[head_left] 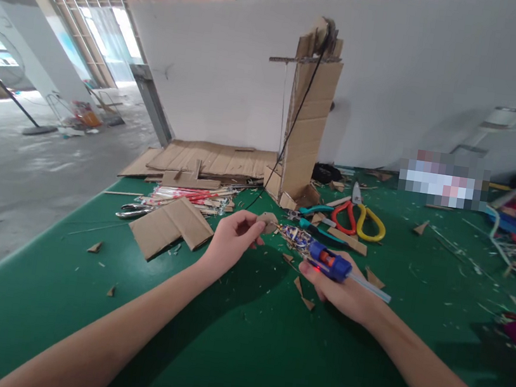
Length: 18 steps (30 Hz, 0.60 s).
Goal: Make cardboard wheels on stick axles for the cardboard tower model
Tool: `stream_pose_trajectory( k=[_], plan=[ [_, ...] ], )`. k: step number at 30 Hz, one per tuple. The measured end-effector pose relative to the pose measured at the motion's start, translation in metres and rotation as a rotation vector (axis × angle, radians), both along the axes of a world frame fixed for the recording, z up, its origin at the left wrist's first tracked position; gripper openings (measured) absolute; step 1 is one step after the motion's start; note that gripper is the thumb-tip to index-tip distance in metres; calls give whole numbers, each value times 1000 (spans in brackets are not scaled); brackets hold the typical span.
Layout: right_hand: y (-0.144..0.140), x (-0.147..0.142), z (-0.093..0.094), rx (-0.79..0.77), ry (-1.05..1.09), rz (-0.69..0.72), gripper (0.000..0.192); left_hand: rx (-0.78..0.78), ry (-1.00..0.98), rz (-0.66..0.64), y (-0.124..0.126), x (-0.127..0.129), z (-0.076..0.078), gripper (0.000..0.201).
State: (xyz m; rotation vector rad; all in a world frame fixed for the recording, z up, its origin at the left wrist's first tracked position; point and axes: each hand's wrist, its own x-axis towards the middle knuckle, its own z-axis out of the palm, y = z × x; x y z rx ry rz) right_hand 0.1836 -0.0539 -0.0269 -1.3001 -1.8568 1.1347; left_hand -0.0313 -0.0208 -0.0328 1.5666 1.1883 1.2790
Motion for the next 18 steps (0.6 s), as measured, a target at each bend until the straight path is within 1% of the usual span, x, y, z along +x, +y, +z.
stream_pose_trajectory(
  k=[2,4,6,8,10,15,18],
  plan=[
    [1,1,-1,-7,72,-36,30,-4,-13,20,1,-1,0,19],
    [3,2,-4,5,154,-121,33,1,-34,56,3,-3,0,21],
    [5,3,-7,50,218,-212,39,16,-45,94,6,-7,1,24],
    [7,3,-9,101,262,-257,44,34,-38,119,9,-10,1,25],
    [8,3,-9,123,273,-283,46,45,-25,127,12,-14,1,24],
    [10,2,-5,37,224,-376,45,43,-26,150,17,-19,3,22],
    [13,1,-6,101,200,-392,40,1,-59,142,17,-18,3,22]
  ],
)
